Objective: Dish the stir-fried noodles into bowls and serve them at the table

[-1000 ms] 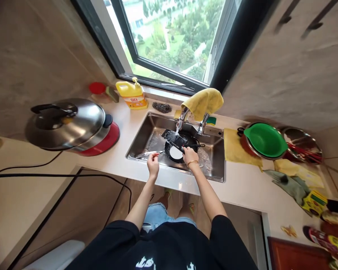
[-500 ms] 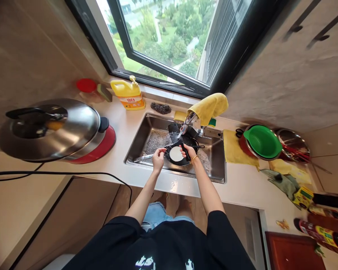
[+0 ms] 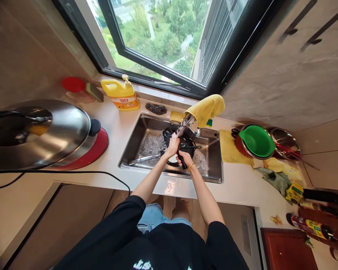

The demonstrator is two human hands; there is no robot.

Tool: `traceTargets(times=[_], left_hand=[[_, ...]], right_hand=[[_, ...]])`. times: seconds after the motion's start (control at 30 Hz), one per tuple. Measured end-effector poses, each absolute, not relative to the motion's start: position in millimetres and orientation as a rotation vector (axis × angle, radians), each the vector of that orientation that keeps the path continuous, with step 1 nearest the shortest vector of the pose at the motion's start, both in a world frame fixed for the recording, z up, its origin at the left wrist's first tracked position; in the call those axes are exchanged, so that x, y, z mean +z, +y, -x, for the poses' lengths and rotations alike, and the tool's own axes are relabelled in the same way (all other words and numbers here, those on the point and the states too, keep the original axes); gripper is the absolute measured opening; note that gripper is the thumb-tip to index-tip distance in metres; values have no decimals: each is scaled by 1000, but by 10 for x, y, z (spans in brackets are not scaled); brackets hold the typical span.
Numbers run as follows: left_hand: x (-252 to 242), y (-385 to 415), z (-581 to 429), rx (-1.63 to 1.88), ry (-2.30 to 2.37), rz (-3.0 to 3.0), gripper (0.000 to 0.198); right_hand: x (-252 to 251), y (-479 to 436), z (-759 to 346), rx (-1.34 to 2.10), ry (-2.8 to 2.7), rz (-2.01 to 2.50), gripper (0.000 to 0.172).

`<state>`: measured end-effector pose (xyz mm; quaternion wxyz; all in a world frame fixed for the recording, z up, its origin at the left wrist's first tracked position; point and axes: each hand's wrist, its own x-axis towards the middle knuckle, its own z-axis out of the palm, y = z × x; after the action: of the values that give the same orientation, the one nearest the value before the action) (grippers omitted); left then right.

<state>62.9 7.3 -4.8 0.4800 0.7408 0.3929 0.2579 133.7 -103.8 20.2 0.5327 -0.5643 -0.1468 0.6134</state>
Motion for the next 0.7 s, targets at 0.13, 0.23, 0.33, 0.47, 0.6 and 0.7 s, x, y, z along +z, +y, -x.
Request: traceTargets(times=[0.13, 0.23, 0.33, 0.47, 0.6, 0.7], left_hand=[[-192, 253, -945, 626, 1145, -1777, 57], [-263, 321, -981, 579, 1214, -1830, 57], [-314, 423, -927, 553, 1196, -1925, 56], [-416, 712, -547, 448, 1304, -1881, 57], [-496, 970, 40, 444, 1628, -1699, 59], [-447, 968, 137, 505, 1690, -1692, 58]], right_hand=[[197, -965, -1209, 1420, -330, 1340, 35], [211, -945, -1171, 1436, -268, 1313, 33], [243, -994, -1153, 1459, -196, 1292, 31], [351, -1197, -1245, 1506, -171, 1258, 29], [454, -1306, -1467, 1568, -113, 1191, 27], [411, -1165, -1526, 1566, -49, 1169, 25]])
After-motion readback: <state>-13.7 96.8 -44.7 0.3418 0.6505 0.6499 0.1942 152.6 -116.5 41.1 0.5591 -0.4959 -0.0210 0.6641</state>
